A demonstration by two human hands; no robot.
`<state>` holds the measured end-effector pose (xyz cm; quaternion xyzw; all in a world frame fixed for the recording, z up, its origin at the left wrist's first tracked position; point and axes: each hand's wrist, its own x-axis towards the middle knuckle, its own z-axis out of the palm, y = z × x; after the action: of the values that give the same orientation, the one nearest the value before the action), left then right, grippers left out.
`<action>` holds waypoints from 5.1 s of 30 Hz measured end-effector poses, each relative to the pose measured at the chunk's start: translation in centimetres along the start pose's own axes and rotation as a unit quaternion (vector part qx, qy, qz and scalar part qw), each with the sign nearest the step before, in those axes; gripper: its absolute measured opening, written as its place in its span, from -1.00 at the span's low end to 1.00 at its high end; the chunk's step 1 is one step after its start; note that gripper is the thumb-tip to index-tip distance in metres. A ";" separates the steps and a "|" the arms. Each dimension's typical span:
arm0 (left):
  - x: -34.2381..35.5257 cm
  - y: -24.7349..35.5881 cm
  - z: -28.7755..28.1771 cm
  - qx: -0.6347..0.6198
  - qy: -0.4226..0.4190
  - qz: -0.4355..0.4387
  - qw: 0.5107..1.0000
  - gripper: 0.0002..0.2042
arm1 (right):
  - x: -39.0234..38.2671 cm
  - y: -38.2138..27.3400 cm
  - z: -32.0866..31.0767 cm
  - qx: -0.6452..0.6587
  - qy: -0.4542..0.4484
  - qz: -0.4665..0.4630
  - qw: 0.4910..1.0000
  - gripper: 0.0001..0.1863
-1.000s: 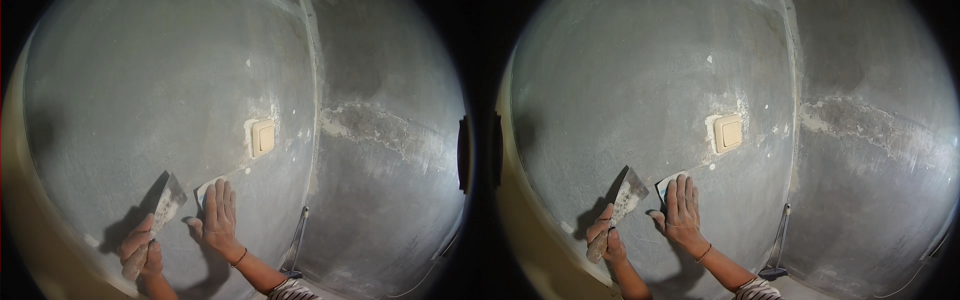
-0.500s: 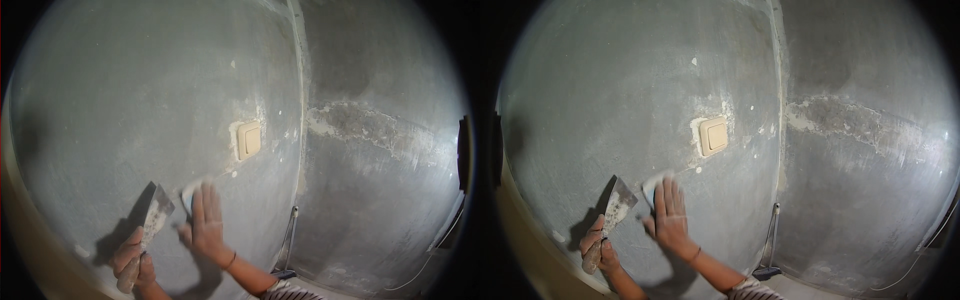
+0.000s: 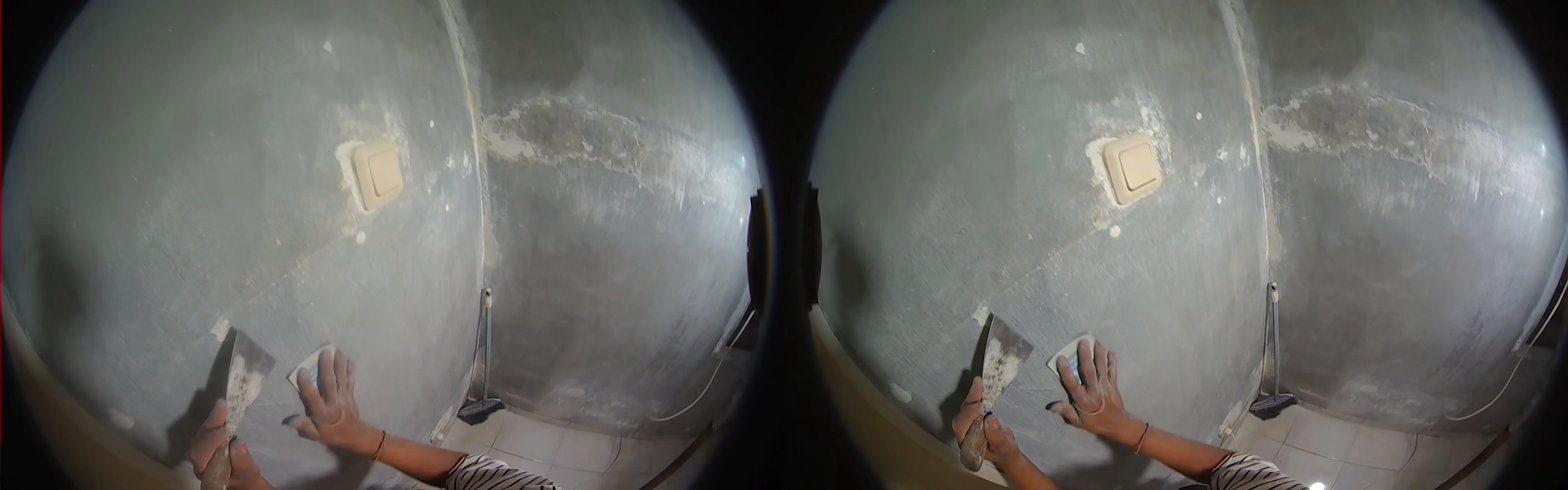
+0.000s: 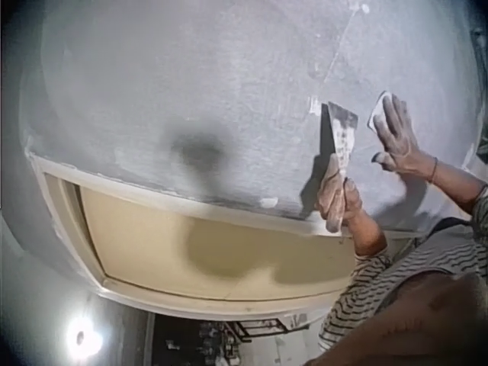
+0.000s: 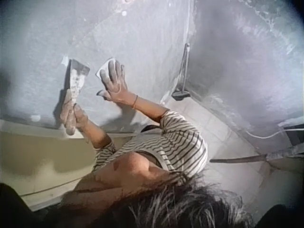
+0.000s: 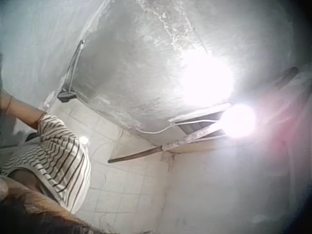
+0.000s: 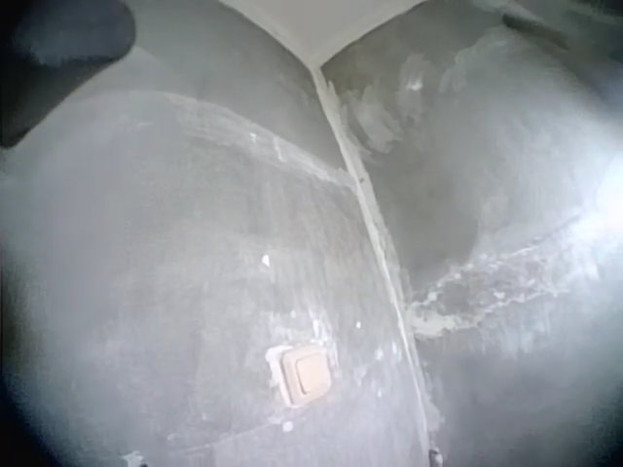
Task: Sand and smooth a patched wall surface using a putty knife and sandpaper block.
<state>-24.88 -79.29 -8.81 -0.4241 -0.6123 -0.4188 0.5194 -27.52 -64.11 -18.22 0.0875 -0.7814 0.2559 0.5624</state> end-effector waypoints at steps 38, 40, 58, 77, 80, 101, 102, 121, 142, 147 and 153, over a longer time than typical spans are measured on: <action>-4.0 -0.5 1.9 -0.071 -0.133 0.070 0.986 -0.85 | 0.5 10.1 -1.5 0.013 0.180 0.210 0.961 -0.13; -3.9 -0.1 2.4 -0.065 -0.138 0.057 0.987 -0.84 | -3.5 4.7 0.9 0.014 0.103 0.179 0.978 -0.18; -5.6 -1.1 5.9 -0.194 -0.055 -0.117 0.972 -0.78 | 2.2 12.4 -2.6 0.002 0.096 0.131 0.987 -0.17; -8.6 1.2 9.7 -0.071 0.275 -0.309 0.908 -0.57 | 3.1 14.5 -5.3 -0.003 -0.041 -0.062 0.997 -0.18; -7.9 0.7 10.7 -0.067 0.234 -0.265 0.933 -0.60 | 0.5 14.9 -4.2 -0.026 -0.019 -0.040 0.999 -0.16; -8.0 1.6 12.7 -0.163 0.267 -0.338 0.888 -0.74 | 5.6 17.0 -6.4 0.018 -0.036 -0.131 0.991 -0.12; -8.3 0.9 13.0 -0.138 0.265 -0.316 0.901 -0.75 | 4.7 17.5 -5.4 0.009 -0.035 -0.129 0.991 -0.13; -9.6 -0.8 6.3 0.440 -0.053 -0.089 0.892 -0.69 | 3.9 15.9 -5.5 -0.001 -0.054 -0.145 0.988 -0.28; -6.3 1.8 12.7 -0.220 0.224 -0.318 0.895 -0.82 | 1.3 19.5 -5.6 -0.030 -0.019 -0.121 0.992 -0.21; -7.6 1.7 12.2 -0.193 0.221 -0.320 0.901 -0.80 | -0.4 18.9 -5.0 0.012 -0.032 -0.103 0.994 -0.21; -7.1 1.9 13.1 -0.196 0.255 -0.327 0.888 -0.78 | -4.2 19.4 -4.8 -0.026 -0.087 -0.118 0.989 -0.15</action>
<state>-26.07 -66.83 -17.18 -0.1712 -0.4679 -0.7706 0.3974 -30.30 -45.82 -26.77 0.1859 -0.8179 0.1589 0.5209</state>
